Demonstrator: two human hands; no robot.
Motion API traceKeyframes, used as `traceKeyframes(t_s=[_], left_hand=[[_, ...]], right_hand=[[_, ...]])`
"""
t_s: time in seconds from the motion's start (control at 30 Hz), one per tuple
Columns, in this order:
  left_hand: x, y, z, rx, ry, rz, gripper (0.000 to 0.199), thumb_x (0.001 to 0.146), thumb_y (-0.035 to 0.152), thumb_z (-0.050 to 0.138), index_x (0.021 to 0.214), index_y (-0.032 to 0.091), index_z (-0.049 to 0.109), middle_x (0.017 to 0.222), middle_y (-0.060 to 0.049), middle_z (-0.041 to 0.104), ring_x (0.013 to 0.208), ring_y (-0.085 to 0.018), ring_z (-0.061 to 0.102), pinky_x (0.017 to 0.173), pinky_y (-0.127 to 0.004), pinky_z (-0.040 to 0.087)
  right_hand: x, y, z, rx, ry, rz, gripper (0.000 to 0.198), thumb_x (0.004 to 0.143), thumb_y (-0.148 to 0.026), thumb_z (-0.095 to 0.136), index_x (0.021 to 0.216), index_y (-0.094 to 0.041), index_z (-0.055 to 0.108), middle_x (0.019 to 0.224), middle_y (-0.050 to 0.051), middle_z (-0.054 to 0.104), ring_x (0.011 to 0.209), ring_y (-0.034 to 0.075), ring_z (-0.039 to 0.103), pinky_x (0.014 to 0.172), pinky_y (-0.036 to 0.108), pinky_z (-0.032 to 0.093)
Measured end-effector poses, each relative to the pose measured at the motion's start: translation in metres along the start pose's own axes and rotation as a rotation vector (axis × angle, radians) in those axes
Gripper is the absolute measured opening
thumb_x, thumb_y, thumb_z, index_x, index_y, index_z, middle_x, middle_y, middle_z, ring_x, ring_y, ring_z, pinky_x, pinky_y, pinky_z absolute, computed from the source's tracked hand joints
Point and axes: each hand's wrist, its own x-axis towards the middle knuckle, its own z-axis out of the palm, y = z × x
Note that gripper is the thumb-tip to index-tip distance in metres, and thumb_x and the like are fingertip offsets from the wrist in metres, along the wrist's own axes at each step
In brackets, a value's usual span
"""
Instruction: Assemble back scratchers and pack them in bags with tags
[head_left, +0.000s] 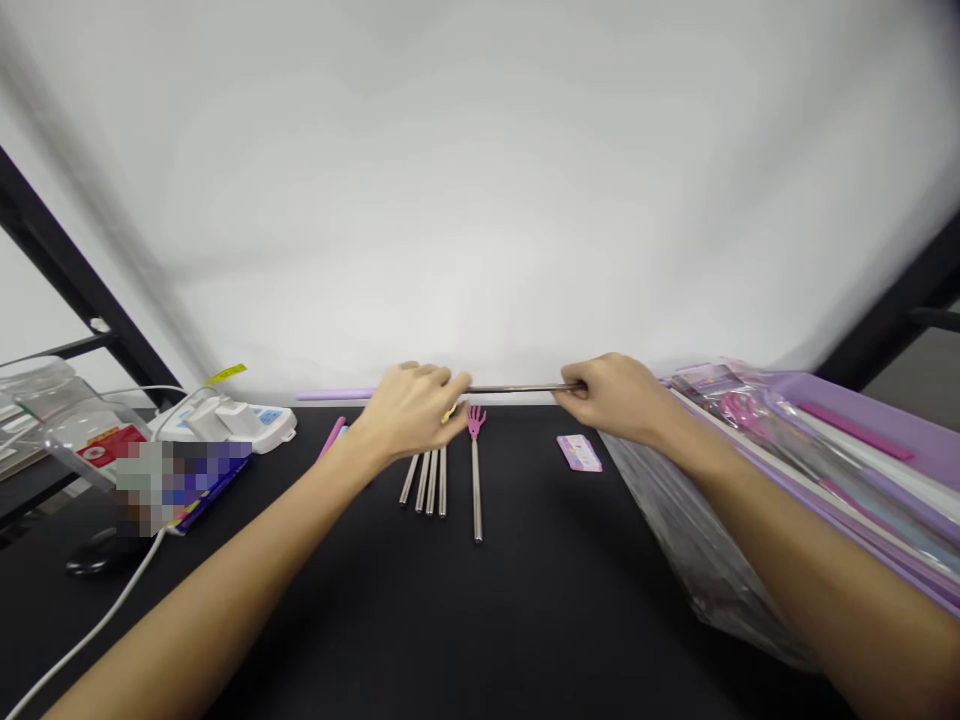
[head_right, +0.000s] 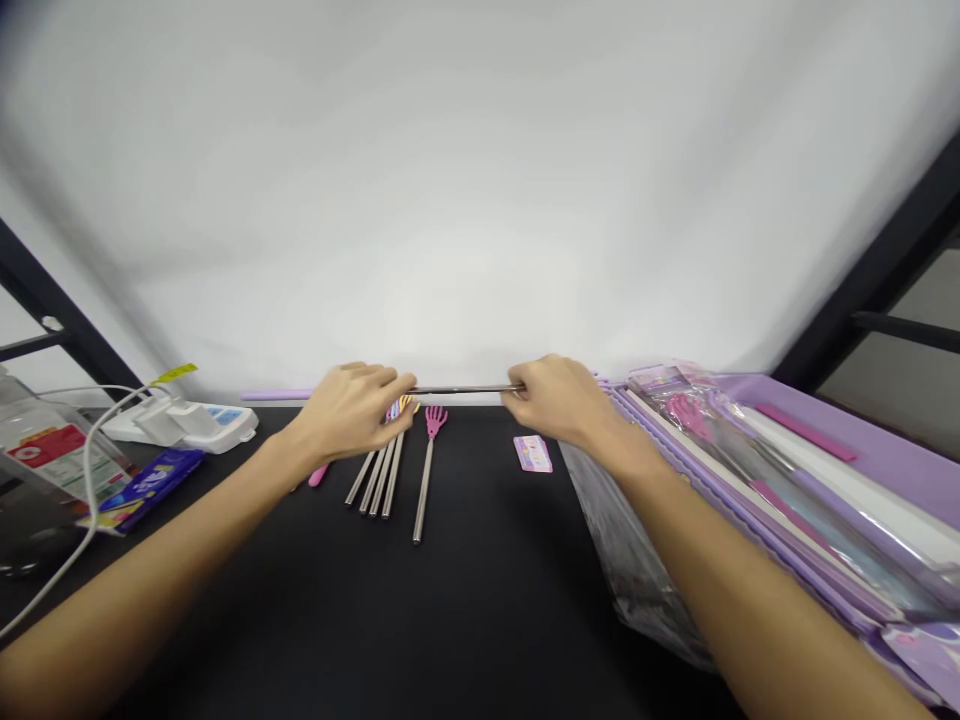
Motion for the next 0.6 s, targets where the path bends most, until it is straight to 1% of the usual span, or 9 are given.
traceKeyframes(t_s=[0.07, 0.1, 0.2, 0.23, 0.3, 0.37, 0.47, 0.53, 0.6], left_hand=[[-0.008, -0.008, 0.005, 0.017, -0.033, -0.038, 0.032, 0.099, 0.039, 0.035, 0.092, 0.017, 0.058, 0.075, -0.005, 0.064, 0.068, -0.021, 0.064, 0.057, -0.032, 0.033], [-0.010, -0.007, 0.007, 0.012, -0.057, -0.045, 0.033, 0.100, 0.038, 0.034, 0.091, 0.017, 0.058, 0.075, -0.005, 0.065, 0.067, -0.021, 0.064, 0.055, -0.031, 0.032], [-0.005, 0.010, 0.010, -0.031, -0.103, -0.004, 0.024, 0.099, 0.025, 0.036, 0.093, 0.016, 0.057, 0.079, -0.005, 0.066, 0.065, -0.020, 0.064, 0.052, -0.031, 0.030], [-0.001, 0.019, 0.010, -0.057, -0.094, 0.020, 0.022, 0.098, 0.023, 0.036, 0.094, 0.016, 0.056, 0.080, -0.005, 0.066, 0.065, -0.020, 0.064, 0.051, -0.031, 0.031], [0.008, 0.032, 0.008, -0.120, -0.052, 0.086, 0.022, 0.099, 0.023, 0.035, 0.097, 0.017, 0.056, 0.084, -0.005, 0.066, 0.068, -0.019, 0.064, 0.053, -0.030, 0.034], [0.012, 0.033, 0.006, -0.149, -0.014, 0.127, 0.025, 0.101, 0.028, 0.033, 0.102, 0.017, 0.056, 0.088, -0.005, 0.066, 0.074, -0.018, 0.064, 0.058, -0.029, 0.037], [0.008, 0.012, 0.009, -0.073, -0.032, 0.045, 0.035, 0.104, 0.039, 0.028, 0.102, 0.018, 0.056, 0.085, -0.004, 0.066, 0.072, -0.018, 0.064, 0.059, -0.029, 0.036], [-0.001, -0.007, 0.014, -0.026, -0.073, -0.034, 0.039, 0.104, 0.041, 0.026, 0.096, 0.018, 0.056, 0.082, -0.004, 0.065, 0.065, -0.017, 0.062, 0.054, -0.028, 0.031], [-0.009, -0.021, 0.020, -0.038, -0.094, -0.049, 0.039, 0.104, 0.041, 0.026, 0.095, 0.018, 0.056, 0.083, -0.003, 0.066, 0.066, -0.016, 0.063, 0.053, -0.028, 0.028]], right_hand=[[-0.001, 0.010, 0.000, -0.045, -0.026, 0.052, 0.024, 0.078, -0.027, 0.048, 0.056, -0.021, 0.055, 0.056, 0.006, 0.060, 0.056, 0.019, 0.054, 0.053, 0.030, 0.022], [-0.002, 0.009, 0.000, -0.064, -0.033, 0.067, 0.024, 0.078, -0.026, 0.047, 0.057, -0.020, 0.056, 0.058, 0.007, 0.061, 0.057, 0.020, 0.055, 0.053, 0.031, 0.022], [-0.003, -0.016, 0.001, -0.088, -0.021, 0.050, 0.023, 0.079, -0.025, 0.047, 0.062, -0.020, 0.062, 0.064, 0.010, 0.067, 0.061, 0.022, 0.060, 0.054, 0.031, 0.022], [-0.003, -0.027, 0.001, -0.075, -0.020, 0.010, 0.021, 0.078, -0.025, 0.048, 0.064, -0.019, 0.063, 0.066, 0.010, 0.068, 0.062, 0.022, 0.061, 0.054, 0.031, 0.022], [-0.002, -0.045, 0.001, -0.035, -0.010, -0.065, 0.021, 0.080, -0.025, 0.048, 0.067, -0.020, 0.063, 0.068, 0.009, 0.069, 0.060, 0.020, 0.060, 0.054, 0.031, 0.022], [-0.001, -0.047, 0.001, 0.002, -0.011, -0.089, 0.020, 0.080, -0.026, 0.049, 0.066, -0.020, 0.061, 0.067, 0.007, 0.068, 0.060, 0.019, 0.059, 0.053, 0.030, 0.022], [0.001, -0.018, -0.001, -0.025, -0.040, -0.027, 0.018, 0.079, -0.024, 0.050, 0.063, -0.020, 0.057, 0.063, 0.006, 0.064, 0.059, 0.017, 0.057, 0.054, 0.029, 0.022], [0.000, 0.010, -0.001, -0.085, -0.078, -0.049, 0.019, 0.082, -0.026, 0.049, 0.065, -0.020, 0.058, 0.064, 0.005, 0.064, 0.059, 0.017, 0.056, 0.056, 0.029, 0.023], [-0.002, 0.032, 0.001, -0.133, -0.099, -0.046, 0.026, 0.085, -0.031, 0.048, 0.064, -0.020, 0.058, 0.065, 0.006, 0.064, 0.061, 0.019, 0.056, 0.058, 0.029, 0.024]])
